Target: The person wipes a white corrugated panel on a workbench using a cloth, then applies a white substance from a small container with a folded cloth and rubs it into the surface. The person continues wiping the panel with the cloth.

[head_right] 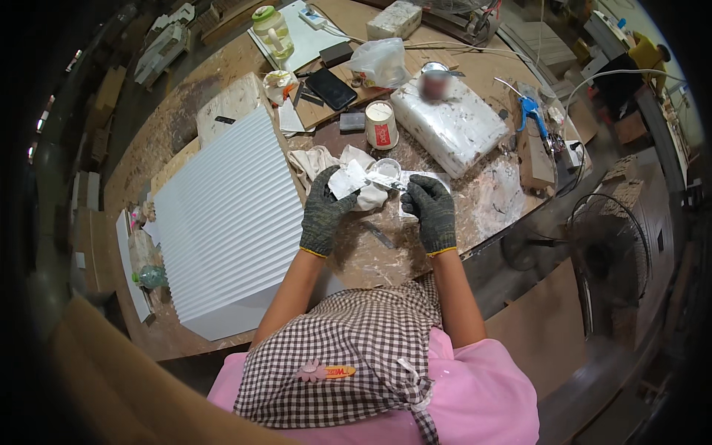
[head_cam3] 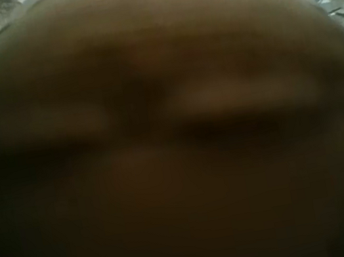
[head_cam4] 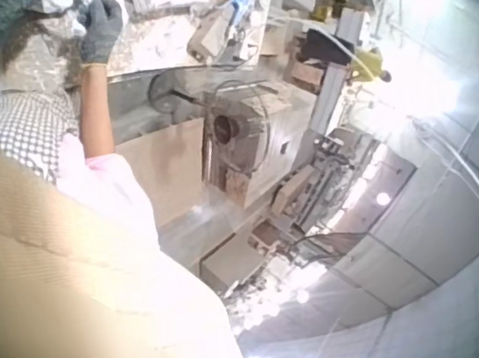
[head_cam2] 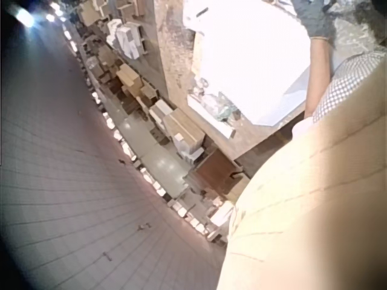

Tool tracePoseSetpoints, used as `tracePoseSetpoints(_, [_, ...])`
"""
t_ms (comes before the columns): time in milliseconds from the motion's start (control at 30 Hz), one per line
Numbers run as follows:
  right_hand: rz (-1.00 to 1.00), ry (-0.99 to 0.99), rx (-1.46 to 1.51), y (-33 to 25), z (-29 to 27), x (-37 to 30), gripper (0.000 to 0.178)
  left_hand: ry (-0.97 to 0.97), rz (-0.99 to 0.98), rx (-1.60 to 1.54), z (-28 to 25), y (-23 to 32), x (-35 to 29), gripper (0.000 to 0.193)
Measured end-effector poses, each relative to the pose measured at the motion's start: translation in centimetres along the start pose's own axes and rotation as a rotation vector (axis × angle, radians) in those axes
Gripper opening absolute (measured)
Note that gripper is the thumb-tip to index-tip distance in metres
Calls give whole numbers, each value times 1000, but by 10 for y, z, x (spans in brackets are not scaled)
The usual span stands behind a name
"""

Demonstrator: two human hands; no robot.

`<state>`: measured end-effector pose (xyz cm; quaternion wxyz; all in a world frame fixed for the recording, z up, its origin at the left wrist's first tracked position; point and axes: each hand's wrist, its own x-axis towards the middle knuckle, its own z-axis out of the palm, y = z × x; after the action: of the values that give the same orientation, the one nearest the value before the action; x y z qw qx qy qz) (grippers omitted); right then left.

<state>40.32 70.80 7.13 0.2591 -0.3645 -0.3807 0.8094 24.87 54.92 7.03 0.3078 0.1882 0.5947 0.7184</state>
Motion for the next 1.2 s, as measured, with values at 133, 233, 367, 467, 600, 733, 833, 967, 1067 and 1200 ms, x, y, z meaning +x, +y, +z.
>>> tracePoseSetpoints(133, [-382, -13, -327, 1, 19, -19, 20, 5, -18, -64, -2, -1, 0, 68])
tracePoseSetpoints(233, [-814, -33, -771, -2, 24, -26, 25, 41, -57, 0, -2, 6, 1, 66])
tracePoseSetpoints(367, [-1059, -41, -1257, -9, 28, -31, 36, 32, -161, -80, 0, 21, 0, 65])
tracePoseSetpoints(467, [-1098, -80, -1342, -13, 16, -26, 35, 33, -200, -89, -4, 20, 0, 65])
tracePoseSetpoints(600, [-1127, 79, -1170, -16, 21, -27, 34, 34, -104, -74, -18, 2, 0, 68])
tracePoseSetpoints(733, [-121, -127, -377, -4, 29, -23, 16, 11, -74, -80, -15, 3, 0, 71])
tracePoseSetpoints(833, [-33, -175, -286, 4, 29, -18, 20, 32, -12, -5, -16, 4, -2, 71])
tracePoseSetpoints(967, [-14, -136, -228, 6, 25, -17, 20, 18, 3, -25, -16, 15, -7, 71])
tracePoseSetpoints(1067, [31, -181, -236, 12, 28, -23, 20, 25, -32, -39, -16, 17, -8, 71])
tracePoseSetpoints(1200, [-11, -157, -283, 17, 29, -21, 15, 11, -17, -36, -17, 8, -7, 70])
